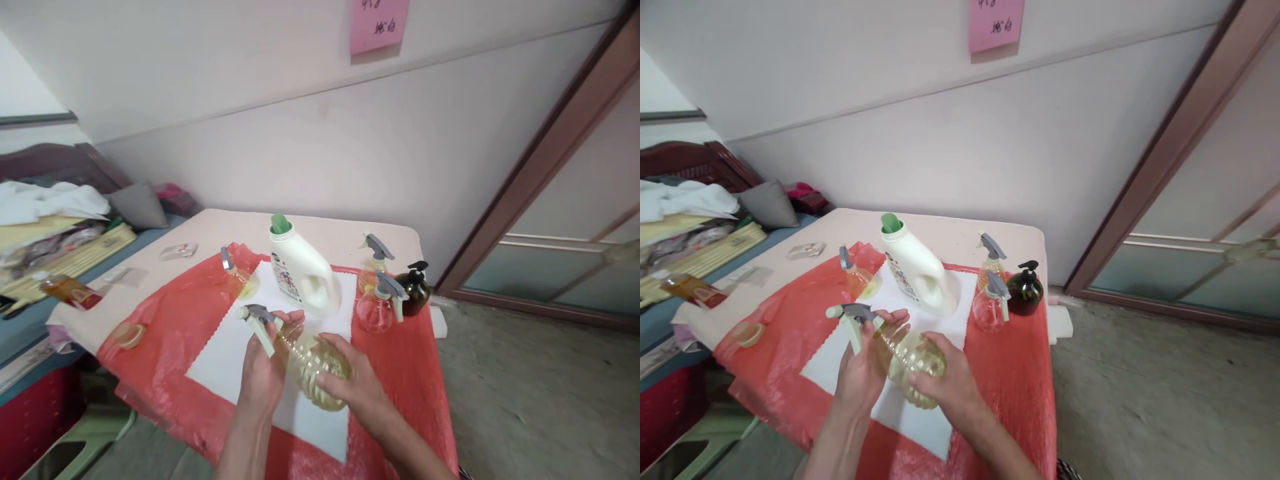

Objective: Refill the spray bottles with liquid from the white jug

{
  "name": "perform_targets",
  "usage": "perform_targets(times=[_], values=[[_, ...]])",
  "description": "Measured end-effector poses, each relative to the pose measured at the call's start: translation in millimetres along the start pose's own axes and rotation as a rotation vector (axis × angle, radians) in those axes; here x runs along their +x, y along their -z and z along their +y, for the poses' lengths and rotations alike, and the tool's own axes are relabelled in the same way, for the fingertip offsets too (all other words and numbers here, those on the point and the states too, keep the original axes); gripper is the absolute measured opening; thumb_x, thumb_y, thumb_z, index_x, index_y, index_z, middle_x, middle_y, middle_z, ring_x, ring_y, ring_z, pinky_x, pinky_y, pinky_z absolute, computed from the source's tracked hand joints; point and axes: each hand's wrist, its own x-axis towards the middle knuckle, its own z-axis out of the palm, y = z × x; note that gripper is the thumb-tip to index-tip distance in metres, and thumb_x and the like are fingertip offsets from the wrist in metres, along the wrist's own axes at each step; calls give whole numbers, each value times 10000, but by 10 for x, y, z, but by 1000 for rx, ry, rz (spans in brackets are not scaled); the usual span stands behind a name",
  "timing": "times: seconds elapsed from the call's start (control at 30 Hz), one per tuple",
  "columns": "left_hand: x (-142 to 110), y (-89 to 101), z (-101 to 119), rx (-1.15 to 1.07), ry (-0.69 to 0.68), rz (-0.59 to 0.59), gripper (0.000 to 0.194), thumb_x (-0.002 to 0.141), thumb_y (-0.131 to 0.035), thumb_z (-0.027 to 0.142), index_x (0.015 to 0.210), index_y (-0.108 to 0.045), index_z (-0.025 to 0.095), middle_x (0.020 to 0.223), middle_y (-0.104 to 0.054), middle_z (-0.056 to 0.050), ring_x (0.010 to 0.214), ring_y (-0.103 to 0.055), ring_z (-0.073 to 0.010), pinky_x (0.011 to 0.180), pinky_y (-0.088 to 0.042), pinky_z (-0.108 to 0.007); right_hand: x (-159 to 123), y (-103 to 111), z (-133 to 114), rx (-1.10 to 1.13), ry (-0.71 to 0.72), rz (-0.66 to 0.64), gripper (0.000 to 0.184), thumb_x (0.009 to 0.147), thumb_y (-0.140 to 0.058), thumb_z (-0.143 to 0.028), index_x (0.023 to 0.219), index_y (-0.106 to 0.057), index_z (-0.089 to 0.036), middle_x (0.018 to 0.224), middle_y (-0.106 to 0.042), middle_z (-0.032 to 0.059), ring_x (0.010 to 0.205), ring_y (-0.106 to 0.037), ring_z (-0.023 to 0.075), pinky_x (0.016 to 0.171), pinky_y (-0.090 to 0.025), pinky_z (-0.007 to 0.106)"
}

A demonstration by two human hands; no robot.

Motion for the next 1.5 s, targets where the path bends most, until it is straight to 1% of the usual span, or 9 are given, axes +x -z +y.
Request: perform_targets(times=[0.13,0.27,0.47,0.63,0.8,1.0,1.13,1.33,1.5], values=[[-20,-60,-56,-31,8,80,283,790,-639,459,866,-573,194,873,-680,-55,841,-651,-200,810,-482,-363,-12,-61,36,483,-185,-164,317,719,-646,-414,932,-601,-184,853,-653,21,812,-622,203,742,-479,317],[10,-68,-64,-14,-62,231,313,740,-676,458,827,-538,190,749,-658,-16,739,-651,-183,744,-505,-342,-27,-108,101,528,-213,-95,339,793,-595,-512,965,-543,-224,905,-624,4,792,-599,168,701,-464,281],[79,47,38,27,-170,427,297,753,-644,447,846,-528,190,745,-673,-13,799,-669,-199,799,-498,-364,0,-218,179,544,-167,-50,692,520,-862,-363,1085,-474,-268,914,-641,-19,782,-610,153,631,-457,229],[45,55,30,104,-209,373,287,783,-622,451,865,-536,189,763,-683,-23,820,-668,-210,828,-485,-384,3,-292,260,615,-476,-94,653,809,-346,-743,1015,-557,-161,861,-660,86,579,-628,167,439,-453,252],[24,42,44,126,-281,473,258,802,-600,438,863,-538,195,784,-681,-14,829,-664,-202,825,-487,-383,-3,-233,255,552,-206,-42,708,547,-850,-389,1160,-513,-279,1115,-618,33,919,-627,194,640,-520,258],[22,24,46,172,-286,436,252,814,-585,432,855,-534,188,794,-689,-26,846,-669,-205,833,-485,-374,-6,-247,245,550,-407,-95,627,841,-361,-695,1104,-557,-161,875,-668,89,579,-630,150,426,-420,219],[21,19,40,141,-316,471,252,819,-585,434,852,-542,188,780,-673,-10,838,-664,-187,875,-480,-385,-26,-241,229,566,-232,-75,681,619,-803,-387,1218,-498,-273,1113,-636,34,909,-632,167,658,-495,236],[3,22,34,182,-293,418,253,826,-569,436,855,-540,186,822,-689,-35,890,-668,-221,871,-482,-407,6,-241,259,547,-428,-75,647,827,-381,-701,1133,-561,-160,894,-681,99,570,-619,148,458,-412,236],[-2,19,10,198,-316,446,235,826,-571,412,845,-558,178,807,-689,-43,844,-666,-214,802,-502,-373,-19,-231,229,617,-270,-72,551,659,-755,-381,1148,-544,-242,1092,-634,41,854,-633,164,625,-477,235]])
